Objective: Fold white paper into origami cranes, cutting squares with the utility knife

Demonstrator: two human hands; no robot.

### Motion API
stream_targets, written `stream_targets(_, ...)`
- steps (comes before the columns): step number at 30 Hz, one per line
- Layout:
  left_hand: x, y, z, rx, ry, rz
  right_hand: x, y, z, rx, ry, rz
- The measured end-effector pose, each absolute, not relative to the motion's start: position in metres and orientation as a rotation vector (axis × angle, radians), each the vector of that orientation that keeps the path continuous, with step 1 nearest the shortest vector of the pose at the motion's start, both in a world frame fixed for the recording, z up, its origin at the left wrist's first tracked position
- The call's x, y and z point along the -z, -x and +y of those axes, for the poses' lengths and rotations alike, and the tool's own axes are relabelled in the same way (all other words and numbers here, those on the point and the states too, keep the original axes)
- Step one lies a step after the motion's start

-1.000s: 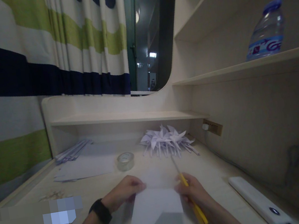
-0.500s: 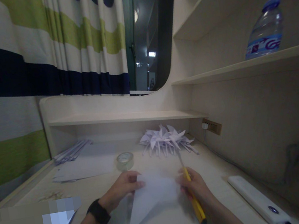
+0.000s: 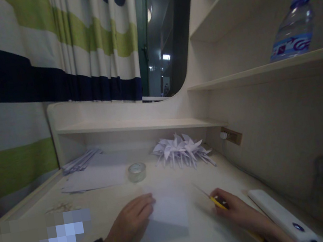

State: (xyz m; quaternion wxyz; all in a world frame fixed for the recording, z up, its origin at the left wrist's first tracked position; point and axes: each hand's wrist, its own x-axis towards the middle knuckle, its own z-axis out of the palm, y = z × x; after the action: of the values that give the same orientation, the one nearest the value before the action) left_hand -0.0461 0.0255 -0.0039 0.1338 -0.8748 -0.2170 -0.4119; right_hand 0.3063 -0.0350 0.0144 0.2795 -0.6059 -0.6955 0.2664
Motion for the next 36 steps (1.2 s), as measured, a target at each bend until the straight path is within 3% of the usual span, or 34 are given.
stream_targets(12,0.052,0.057,0.021,0.753,2.662,-0.982,-0.009,-0.276,-0.060,-0.540,1.675,-2.134)
stream_targets(26,0.065,0.050,0.018,0.764,2.740,-1.029,-0.002,-0.267,-0.046,-0.563,1.572,-2.235)
stream_targets(36,0.021,0.045,0.001,0.651,2.888,-1.128,0.000,-0.258,-0.039,-0.453,1.536,-2.376)
